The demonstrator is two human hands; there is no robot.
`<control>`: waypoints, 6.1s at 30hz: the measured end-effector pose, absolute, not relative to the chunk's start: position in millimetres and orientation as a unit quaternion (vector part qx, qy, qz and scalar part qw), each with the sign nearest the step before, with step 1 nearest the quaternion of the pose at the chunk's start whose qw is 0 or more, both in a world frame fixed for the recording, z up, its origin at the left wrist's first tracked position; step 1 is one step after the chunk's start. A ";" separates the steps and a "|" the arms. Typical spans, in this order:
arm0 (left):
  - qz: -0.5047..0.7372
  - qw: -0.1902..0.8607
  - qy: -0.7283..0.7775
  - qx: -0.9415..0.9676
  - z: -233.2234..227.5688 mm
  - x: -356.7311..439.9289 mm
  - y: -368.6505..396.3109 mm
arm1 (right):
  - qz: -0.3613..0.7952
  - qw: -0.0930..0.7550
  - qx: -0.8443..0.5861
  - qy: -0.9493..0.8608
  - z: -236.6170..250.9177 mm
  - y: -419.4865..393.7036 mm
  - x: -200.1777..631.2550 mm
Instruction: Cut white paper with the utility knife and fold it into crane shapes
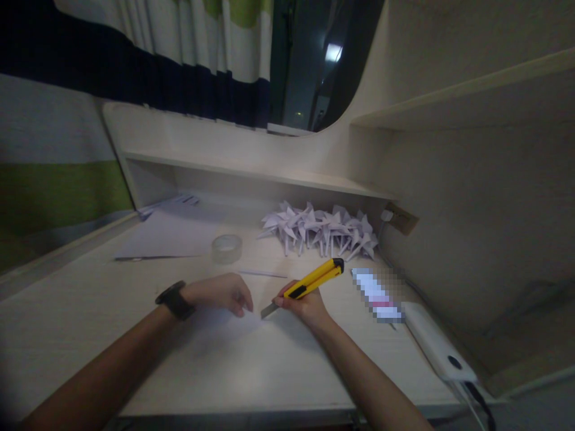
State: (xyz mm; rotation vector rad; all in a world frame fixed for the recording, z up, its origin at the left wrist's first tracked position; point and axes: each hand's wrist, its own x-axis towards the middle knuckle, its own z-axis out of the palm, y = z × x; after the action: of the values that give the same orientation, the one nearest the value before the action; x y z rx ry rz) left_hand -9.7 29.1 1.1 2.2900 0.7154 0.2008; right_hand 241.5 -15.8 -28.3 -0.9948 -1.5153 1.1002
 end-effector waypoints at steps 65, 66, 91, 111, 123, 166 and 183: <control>0.094 0.378 0.283 0.877 -5.3 -13.0 35.0 | 0.404 0.473 -0.408 -0.668 -21.7 -23.5 240.1; 0.094 0.376 0.283 0.877 -5.5 -13.0 35.2 | 0.406 0.472 -0.409 -0.667 -21.8 -23.6 240.1; 0.070 0.356 0.282 0.888 0.4 -11.4 31.3 | 0.430 0.467 -0.402 -0.660 -18.9 -25.4 238.7; 0.026 0.165 0.315 0.934 10.7 26.2 12.2 | 0.415 0.455 -0.378 -0.692 -17.9 -27.8 241.5; -0.001 0.168 0.317 0.933 9.9 30.0 10.9 | 0.415 0.445 -0.369 -0.702 -12.2 -32.3 239.1; 0.038 0.146 0.324 0.934 -2.0 25.5 12.3 | 0.411 0.443 -0.389 -0.696 -18.9 -28.9 241.0; 0.271 0.290 0.511 0.762 -5.1 10.6 32.7 | 0.361 0.620 -0.452 -0.531 -21.5 -12.8 244.9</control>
State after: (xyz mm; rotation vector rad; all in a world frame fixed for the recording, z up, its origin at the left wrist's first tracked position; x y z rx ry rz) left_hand 10.6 32.7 -5.1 2.0338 1.3622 0.7236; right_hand 244.9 -12.8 -21.5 -1.0388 -1.2210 0.8299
